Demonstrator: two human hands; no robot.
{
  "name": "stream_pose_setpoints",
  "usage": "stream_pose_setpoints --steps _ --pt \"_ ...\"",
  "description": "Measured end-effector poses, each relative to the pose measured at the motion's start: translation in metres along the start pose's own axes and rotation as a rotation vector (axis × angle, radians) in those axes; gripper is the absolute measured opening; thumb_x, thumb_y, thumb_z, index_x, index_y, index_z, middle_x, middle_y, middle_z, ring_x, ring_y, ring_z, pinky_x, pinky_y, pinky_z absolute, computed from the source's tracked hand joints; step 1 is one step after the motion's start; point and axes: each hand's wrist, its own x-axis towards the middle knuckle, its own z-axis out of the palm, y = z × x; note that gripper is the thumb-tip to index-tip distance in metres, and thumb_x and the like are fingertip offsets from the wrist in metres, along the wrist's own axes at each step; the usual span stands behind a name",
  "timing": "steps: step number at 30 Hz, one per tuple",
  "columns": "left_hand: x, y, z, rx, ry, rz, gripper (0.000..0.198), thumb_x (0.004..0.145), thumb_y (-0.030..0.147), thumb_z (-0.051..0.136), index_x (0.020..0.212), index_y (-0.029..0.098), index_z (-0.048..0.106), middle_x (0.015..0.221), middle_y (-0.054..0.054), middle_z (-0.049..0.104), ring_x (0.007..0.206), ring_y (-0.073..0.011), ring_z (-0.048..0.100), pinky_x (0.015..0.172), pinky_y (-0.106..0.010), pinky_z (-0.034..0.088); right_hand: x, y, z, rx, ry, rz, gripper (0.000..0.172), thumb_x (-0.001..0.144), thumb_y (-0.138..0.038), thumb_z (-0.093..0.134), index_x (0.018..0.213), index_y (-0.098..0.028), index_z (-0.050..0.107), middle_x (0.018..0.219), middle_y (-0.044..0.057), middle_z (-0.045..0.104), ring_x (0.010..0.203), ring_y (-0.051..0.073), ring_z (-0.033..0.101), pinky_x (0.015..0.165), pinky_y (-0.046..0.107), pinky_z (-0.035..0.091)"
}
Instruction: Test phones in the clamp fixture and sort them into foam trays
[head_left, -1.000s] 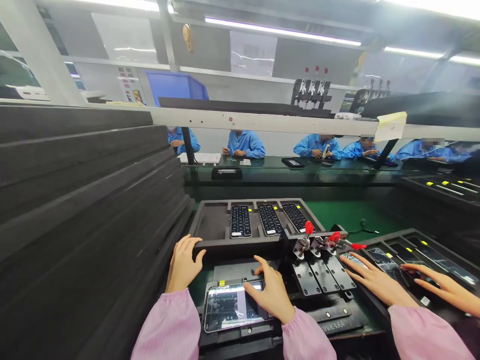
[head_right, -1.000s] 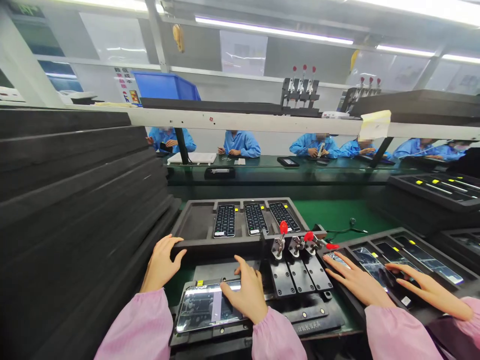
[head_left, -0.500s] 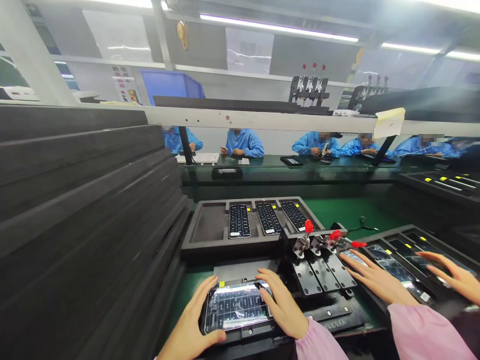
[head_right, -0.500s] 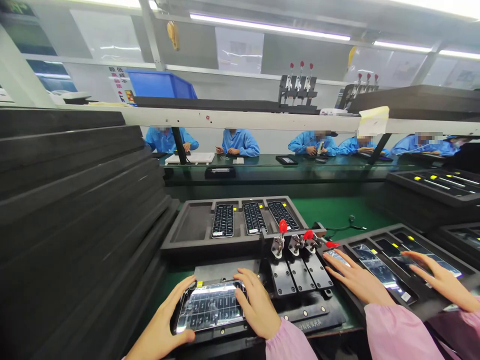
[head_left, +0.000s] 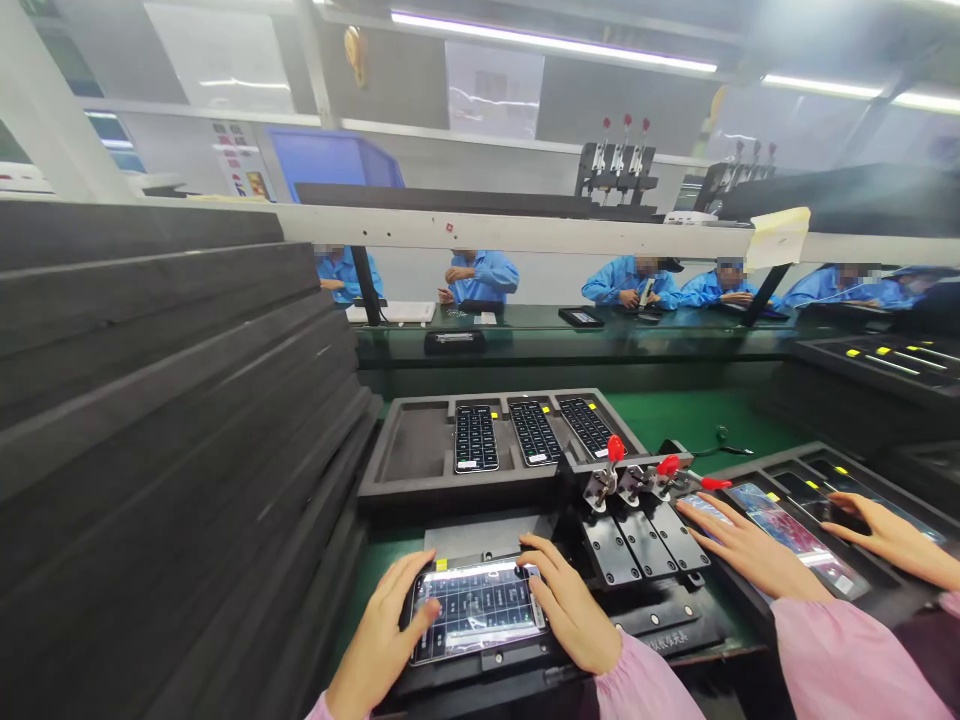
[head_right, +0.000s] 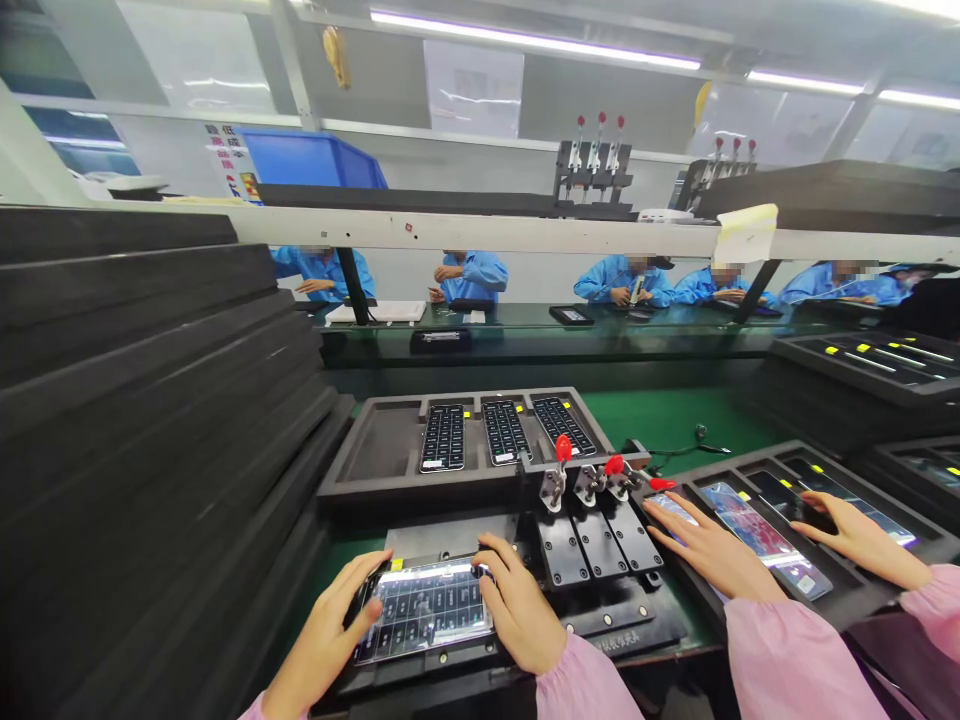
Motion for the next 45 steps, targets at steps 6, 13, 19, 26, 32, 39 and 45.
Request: stream_pose_setpoints --steps 6,13,19,26,32,39,45 --pt "0.029 0.018 -0.005 -0.053 0.039 -0.041 0.027 0.087 0.040 0.045 0.075 0.022 0.061 0.081 -0.001 0.064 0.081 -0.0192 0.061 0.075 -0.028 0.047 -0.008 -0.001 0.002 0.030 0.098 -0.050 0.025 0.092 -0.025 0.033 0.109 -0.023 0.052 0.132 0.005 0.042 0.124 0.017 0.039 0.105 0.033 0.034" --pt "0.040 0.044 0.027 -0.115 -0.008 -0.018 0.022 0.086 0.037 0.047 0.083 0.023 0.064 0.086 -0.001 0.068 0.085 -0.0200 0.062 0.079 -0.029 0.045 -0.020 -0.032 -0.042 0.083 0.554 -0.335 0.023 0.088 -0.014 0.037 0.101 -0.021 0.055 0.115 0.006 0.057 0.113 0.022 0.050 0.095 0.042 0.043" --pt "0.061 0.089 0.068 -0.177 -0.090 0.075 0.021 0.085 0.031 0.046 0.079 0.023 0.064 0.080 0.000 0.068 0.079 -0.0190 0.063 0.075 -0.028 0.046 0.015 -0.047 -0.106 -0.134 0.921 -0.297 0.015 0.085 -0.019 0.045 0.093 -0.019 0.058 0.107 0.007 0.060 0.108 0.023 0.054 0.091 0.045 0.045" --pt "0.060 0.086 0.054 -0.188 -0.150 0.088 0.022 0.086 0.033 0.046 0.075 0.023 0.061 0.084 0.001 0.068 0.085 -0.0194 0.063 0.081 -0.028 0.046 0.030 -0.051 -0.120 -0.269 0.806 -0.247 0.020 0.085 -0.020 0.048 0.103 -0.020 0.056 0.117 0.006 0.057 0.110 0.019 0.052 0.093 0.038 0.046" --pt "0.050 0.068 0.033 -0.181 -0.206 0.019 0.024 0.089 0.038 0.042 0.076 0.024 0.057 0.104 -0.002 0.067 0.103 -0.0219 0.059 0.088 -0.032 0.044 0.030 -0.050 -0.120 -0.302 0.728 -0.243 0.026 0.088 -0.023 0.046 0.112 -0.021 0.052 0.121 0.006 0.054 0.115 0.020 0.049 0.098 0.040 0.042" --pt "0.050 0.066 0.037 -0.202 -0.214 0.074 0.024 0.090 0.037 0.041 0.078 0.023 0.056 0.123 -0.007 0.058 0.119 -0.0227 0.049 0.097 -0.035 0.038 0.030 -0.048 -0.122 -0.290 0.628 -0.190 0.035 0.090 -0.029 0.043 0.124 -0.022 0.045 0.130 0.006 0.047 0.120 0.019 0.045 0.098 0.039 0.043" --pt "0.058 0.085 0.052 -0.255 -0.233 0.125 0.023 0.090 0.035 0.039 0.079 0.024 0.056 0.113 -0.005 0.063 0.113 -0.0224 0.052 0.095 -0.035 0.040 0.030 -0.048 -0.122 -0.330 0.621 -0.196 0.034 0.090 -0.031 0.042 0.123 -0.022 0.044 0.130 0.007 0.047 0.121 0.021 0.043 0.102 0.042 0.038"
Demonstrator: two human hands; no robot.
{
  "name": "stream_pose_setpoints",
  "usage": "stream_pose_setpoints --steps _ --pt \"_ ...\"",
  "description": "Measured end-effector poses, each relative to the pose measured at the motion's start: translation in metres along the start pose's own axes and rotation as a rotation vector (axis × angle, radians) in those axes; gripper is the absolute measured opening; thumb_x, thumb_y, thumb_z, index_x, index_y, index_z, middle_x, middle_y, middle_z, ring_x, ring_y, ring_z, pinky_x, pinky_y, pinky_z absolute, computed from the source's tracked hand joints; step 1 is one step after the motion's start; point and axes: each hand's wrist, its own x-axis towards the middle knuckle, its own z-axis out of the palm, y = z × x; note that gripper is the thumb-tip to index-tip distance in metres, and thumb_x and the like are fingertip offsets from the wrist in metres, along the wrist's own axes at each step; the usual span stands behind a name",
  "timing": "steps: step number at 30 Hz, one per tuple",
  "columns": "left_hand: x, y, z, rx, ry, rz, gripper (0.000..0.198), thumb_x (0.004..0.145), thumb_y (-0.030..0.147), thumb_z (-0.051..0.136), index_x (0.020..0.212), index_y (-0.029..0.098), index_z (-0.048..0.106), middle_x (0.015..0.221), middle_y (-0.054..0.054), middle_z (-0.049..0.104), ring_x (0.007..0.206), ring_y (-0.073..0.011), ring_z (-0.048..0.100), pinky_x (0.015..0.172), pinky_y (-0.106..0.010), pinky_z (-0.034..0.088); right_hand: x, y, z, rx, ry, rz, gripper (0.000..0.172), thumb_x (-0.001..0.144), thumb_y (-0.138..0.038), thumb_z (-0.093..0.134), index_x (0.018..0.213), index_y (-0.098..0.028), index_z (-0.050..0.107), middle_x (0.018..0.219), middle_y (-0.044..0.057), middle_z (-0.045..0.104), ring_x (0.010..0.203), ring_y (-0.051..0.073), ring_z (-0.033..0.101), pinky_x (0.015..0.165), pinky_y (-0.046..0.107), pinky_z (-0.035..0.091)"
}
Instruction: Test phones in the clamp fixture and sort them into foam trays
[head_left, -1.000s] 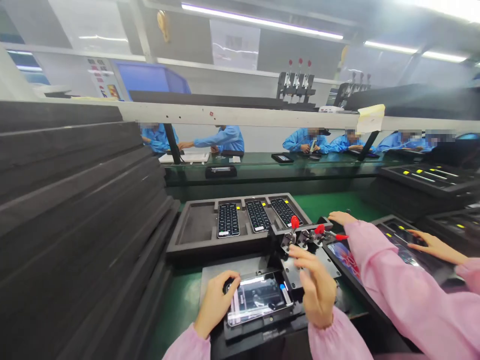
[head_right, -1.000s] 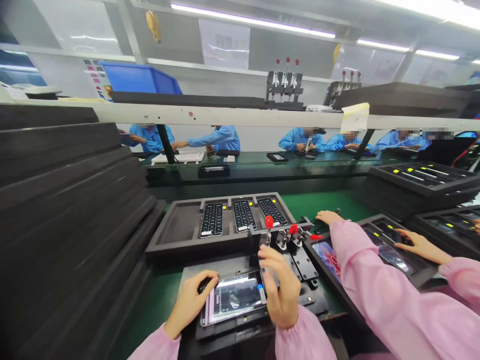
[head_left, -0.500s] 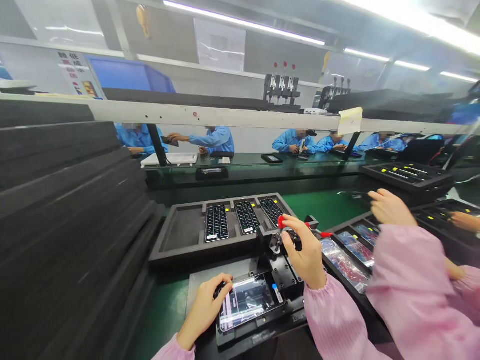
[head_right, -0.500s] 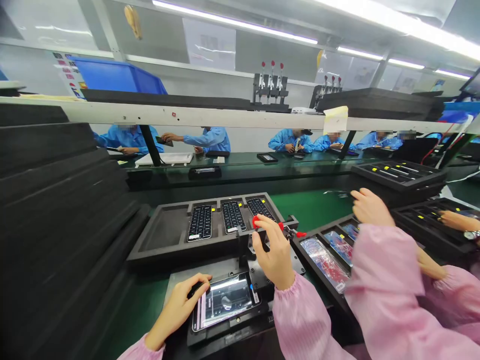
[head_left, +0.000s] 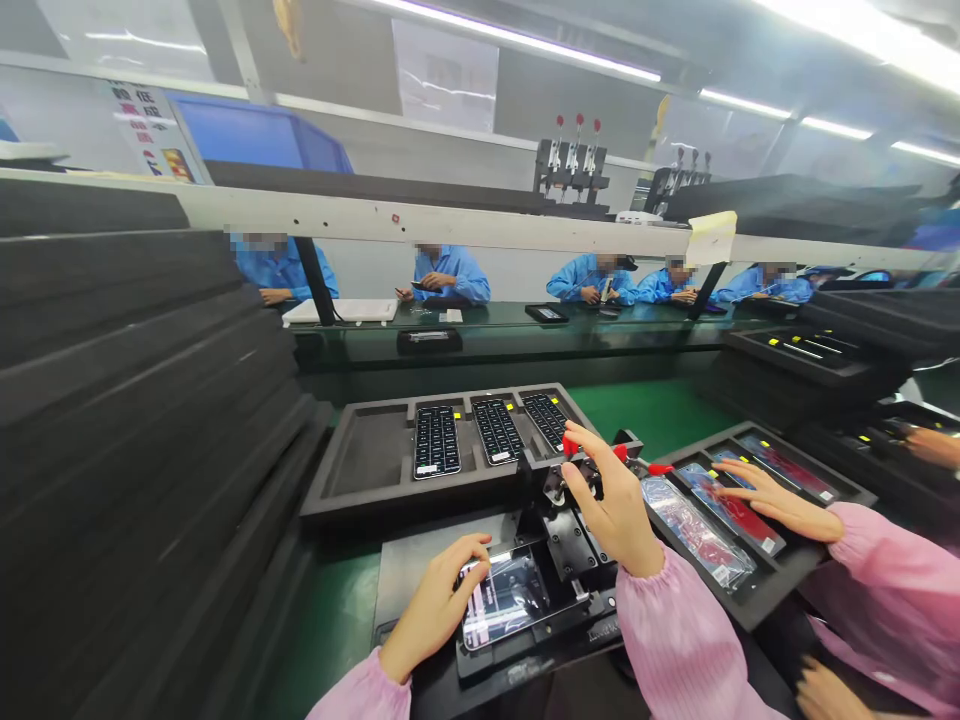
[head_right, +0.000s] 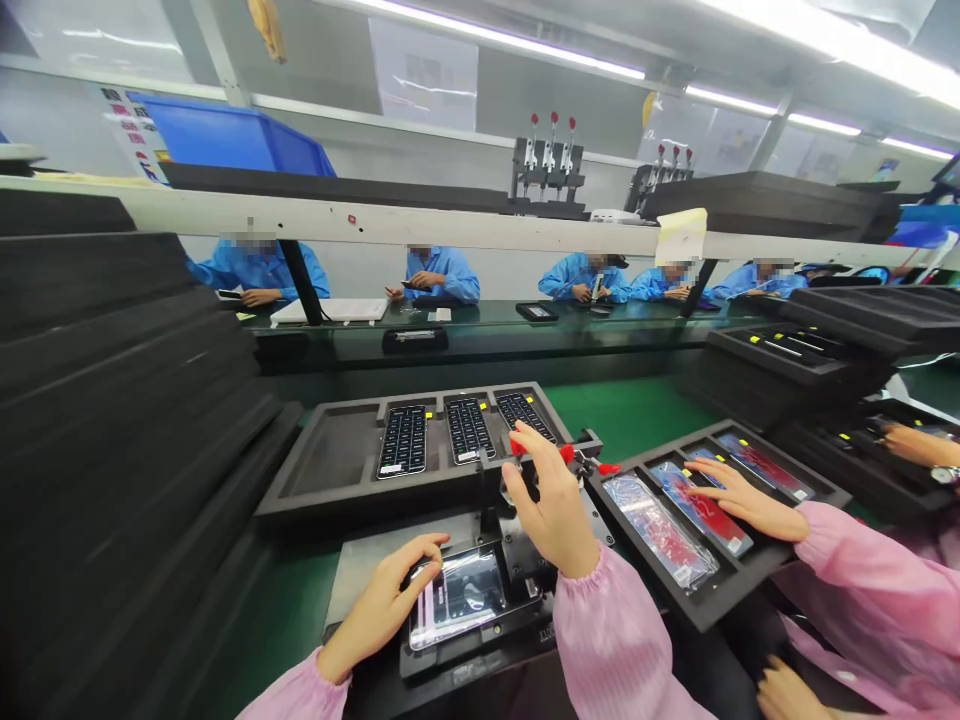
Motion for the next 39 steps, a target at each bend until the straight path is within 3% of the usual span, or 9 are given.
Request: stream_pose_setpoints --steps 7,11,14,17,21,25,28,32,39 --pt "-0.002 -0.005 -0.014 -0.041 -0.146 0.079 0.020 0.089 0.031 0.043 0.078 0.023 0.058 0.118 -0.005 0.058 0.107 -0.0204 0.054 0.094 -0.032 0.039 -0.001 -0.001 -0.006 0.043 -0.033 -0.001 0.034 0.089 -0.029 0.044 0.123 -0.022 0.044 0.131 0.007 0.045 0.123 0.020 0.041 0.102 0.041 0.037" --pt "0.000 -0.014 -0.024 -0.092 -0.166 0.088 0.023 0.088 0.035 0.044 0.075 0.021 0.058 0.114 -0.006 0.059 0.103 -0.0212 0.055 0.092 -0.033 0.041 -0.028 0.000 -0.011 0.086 0.129 -0.027 0.033 0.087 -0.025 0.045 0.120 -0.020 0.047 0.109 0.008 0.058 0.108 0.021 0.052 0.092 0.042 0.044" --pt "0.003 -0.019 -0.023 -0.111 -0.120 0.064 0.025 0.089 0.035 0.043 0.073 0.020 0.056 0.110 -0.006 0.061 0.100 -0.0200 0.057 0.090 -0.032 0.042 -0.061 0.006 -0.002 0.010 0.246 -0.063 0.032 0.086 -0.021 0.045 0.118 -0.020 0.048 0.092 0.004 0.063 0.097 0.021 0.057 0.097 0.049 0.038" --pt "0.003 -0.021 -0.017 -0.148 -0.102 0.046 0.013 0.086 0.030 0.048 0.089 0.022 0.058 0.115 -0.005 0.059 0.103 -0.0191 0.056 0.093 -0.032 0.042 -0.087 0.014 0.014 -0.183 0.142 -0.031 0.040 0.085 -0.019 0.047 0.125 -0.022 0.043 0.101 0.004 0.065 0.102 0.023 0.055 0.104 0.058 0.021" --pt "0.000 -0.021 -0.011 -0.068 -0.085 0.027 0.037 0.081 0.022 0.053 0.117 0.026 0.048 0.122 -0.005 0.054 0.108 -0.0191 0.054 0.098 -0.034 0.039 -0.112 0.014 0.024 -0.247 -0.052 0.040 0.048 0.087 -0.022 0.043 0.134 -0.022 0.033 0.128 0.007 0.051 0.125 0.029 0.038 0.105 0.060 0.013" --pt "0.001 -0.023 -0.013 -0.162 -0.096 -0.014 0.034 0.085 0.025 0.048 0.119 0.026 0.046 0.123 -0.005 0.054 0.109 -0.0189 0.054 0.098 -0.035 0.040 -0.142 0.000 0.035 -0.146 -0.009 -0.120 0.048 0.080 -0.024 0.051 0.126 -0.026 0.040 0.122 0.006 0.056 0.120 0.030 0.044 0.104 0.060 0.019" --pt "0.005 -0.025 -0.018 -0.280 -0.073 -0.056 0.031 0.087 0.029 0.045 0.118 0.026 0.046 0.125 -0.004 0.053 0.106 -0.0187 0.056 0.094 -0.034 0.043 -0.156 -0.009 0.055 -0.199 -0.151 -0.231 0.043 0.075 -0.031 0.058 0.117 -0.027 0.047 0.122 0.007 0.056 0.116 0.033 0.048 0.104 0.061 0.018" --pt "0.007 -0.027 -0.020 -0.268 -0.046 -0.099 0.026 0.086 0.025 0.046 0.111 0.026 0.051 0.120 -0.003 0.056 0.100 -0.0186 0.059 0.091 -0.033 0.045 -0.155 -0.017 0.077 -0.278 -0.316 -0.254 0.039 0.076 -0.044 0.056 0.111 -0.025 0.053 0.133 0.014 0.044 0.122 0.038 0.039 0.100 0.069 0.011" --pt "0.005 -0.030 -0.020 -0.224 -0.068 -0.059 0.029 0.084 0.018 0.048 0.112 0.025 0.052 0.115 -0.004 0.059 0.101 -0.0175 0.057 0.090 -0.031 0.045 -0.147 -0.020 0.084 -0.330 -0.312 -0.341 0.039 0.075 -0.048 0.056 0.107 -0.024 0.055 0.137 0.014 0.039 0.130 0.035 0.028 0.102 0.062 -0.007"
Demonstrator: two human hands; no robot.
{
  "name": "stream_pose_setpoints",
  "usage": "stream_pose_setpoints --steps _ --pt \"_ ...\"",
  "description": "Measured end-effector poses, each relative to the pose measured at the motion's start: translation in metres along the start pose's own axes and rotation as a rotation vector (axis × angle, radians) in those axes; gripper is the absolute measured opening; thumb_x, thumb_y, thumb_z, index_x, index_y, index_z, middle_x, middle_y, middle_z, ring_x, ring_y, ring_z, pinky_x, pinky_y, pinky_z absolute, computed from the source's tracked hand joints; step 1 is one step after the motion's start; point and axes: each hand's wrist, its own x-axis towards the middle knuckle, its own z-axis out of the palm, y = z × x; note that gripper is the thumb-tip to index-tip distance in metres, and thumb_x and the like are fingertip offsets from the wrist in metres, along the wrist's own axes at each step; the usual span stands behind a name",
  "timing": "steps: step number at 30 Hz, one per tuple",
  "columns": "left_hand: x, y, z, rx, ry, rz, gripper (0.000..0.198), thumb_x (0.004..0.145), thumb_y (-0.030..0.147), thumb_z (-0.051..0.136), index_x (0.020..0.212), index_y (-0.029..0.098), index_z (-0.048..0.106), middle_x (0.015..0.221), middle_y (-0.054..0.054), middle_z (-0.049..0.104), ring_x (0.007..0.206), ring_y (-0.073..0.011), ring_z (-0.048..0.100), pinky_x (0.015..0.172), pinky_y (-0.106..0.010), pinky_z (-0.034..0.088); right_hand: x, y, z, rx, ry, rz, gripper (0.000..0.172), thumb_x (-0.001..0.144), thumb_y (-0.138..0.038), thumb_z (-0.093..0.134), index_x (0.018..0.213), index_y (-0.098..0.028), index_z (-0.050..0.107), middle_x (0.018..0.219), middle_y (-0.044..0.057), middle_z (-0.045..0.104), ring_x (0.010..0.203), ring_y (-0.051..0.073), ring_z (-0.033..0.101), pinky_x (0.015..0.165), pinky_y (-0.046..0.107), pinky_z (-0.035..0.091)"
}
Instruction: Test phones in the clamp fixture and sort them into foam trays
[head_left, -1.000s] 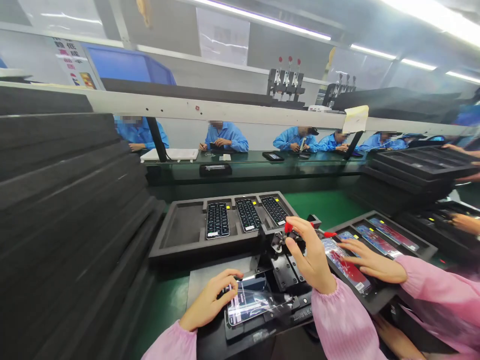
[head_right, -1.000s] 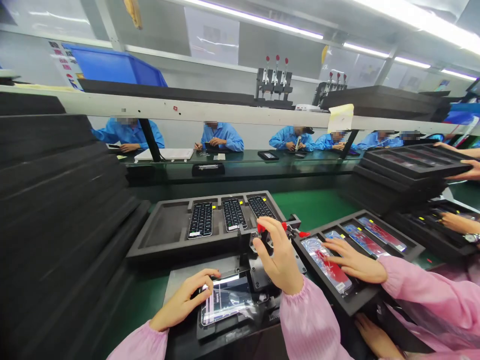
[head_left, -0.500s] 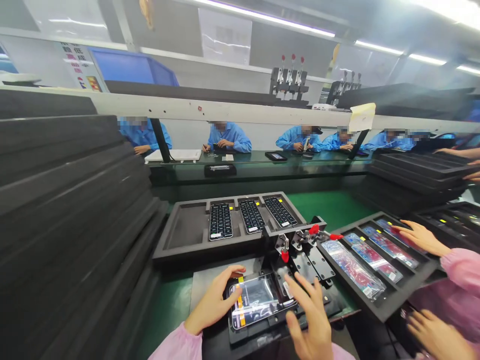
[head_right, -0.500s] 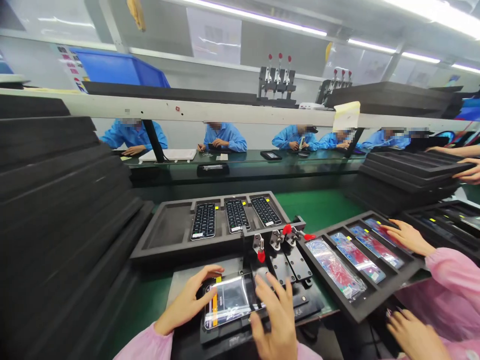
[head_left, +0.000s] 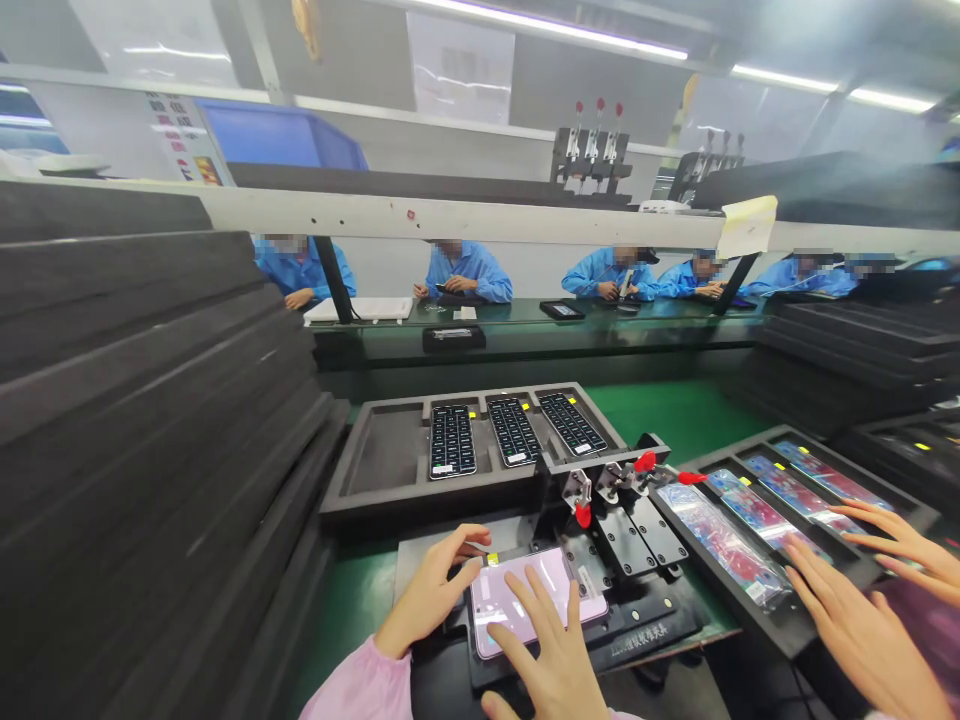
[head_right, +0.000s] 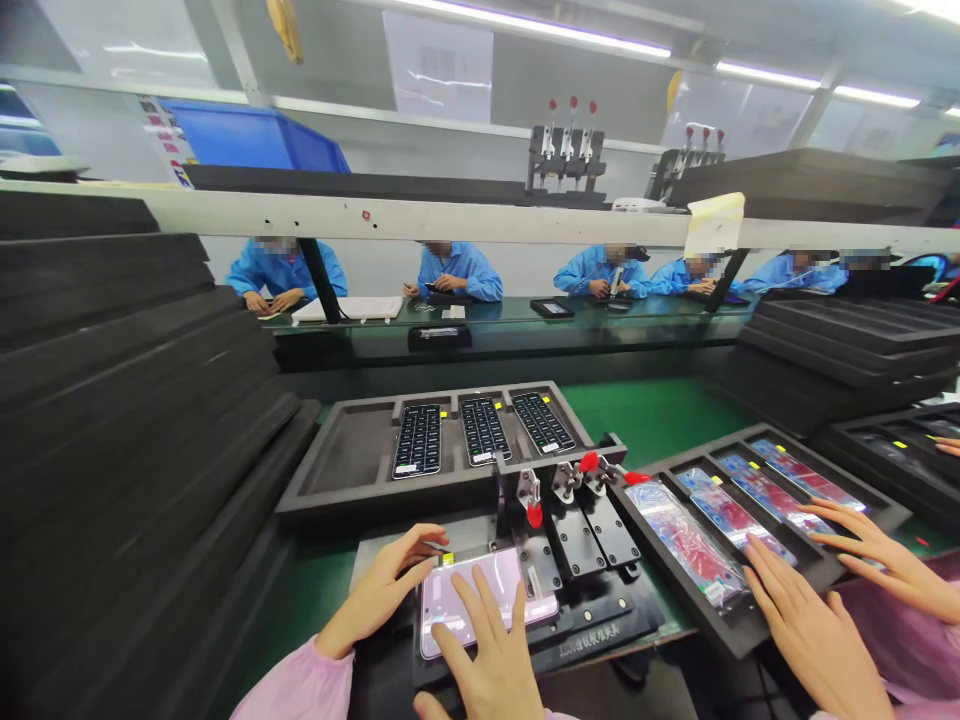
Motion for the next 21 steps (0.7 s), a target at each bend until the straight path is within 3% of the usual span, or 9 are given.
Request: stream_pose_setpoints --steps 9,15,18,21 --pt "-0.001 0.004 0.003 0.137 0.007 0.022 0.034 0.081 0.015 0.052 0.113 0.027 0.052 0.108 0.000 0.062 0.099 -0.0158 0.057 0.091 -0.029 0.043 0.000 0.004 -0.006 0.017 0.149 -0.009 0.035 0.069 -0.034 0.060 0.100 -0.018 0.056 0.124 0.013 0.048 0.128 0.032 0.031 0.107 0.056 0.002" --pt "0.000 0.004 -0.005 0.126 -0.013 0.026 0.033 0.085 0.022 0.051 0.118 0.028 0.050 0.110 0.000 0.061 0.098 -0.0156 0.058 0.092 -0.030 0.044 -0.013 0.009 0.001 0.101 0.283 0.014 0.021 0.074 -0.025 0.054 0.093 -0.018 0.059 0.115 0.009 0.055 0.122 0.027 0.042 0.110 0.052 0.009" --pt "0.008 0.009 -0.019 0.197 0.113 0.084 0.028 0.089 0.023 0.044 0.116 0.027 0.050 0.105 -0.001 0.062 0.093 -0.0151 0.060 0.085 -0.030 0.048 -0.015 0.003 0.002 0.076 0.391 0.062 0.021 0.076 -0.027 0.053 0.094 -0.023 0.062 0.109 0.004 0.059 0.118 0.025 0.048 0.110 0.050 0.020" --pt "0.023 0.016 -0.034 0.429 0.298 0.200 0.022 0.087 0.024 0.044 0.107 0.025 0.055 0.107 -0.004 0.060 0.100 -0.0188 0.056 0.089 -0.036 0.045 -0.021 0.012 -0.014 0.048 0.485 0.110 0.022 0.075 -0.034 0.054 0.094 -0.031 0.065 0.109 0.001 0.061 0.122 0.027 0.043 0.107 0.050 0.031"
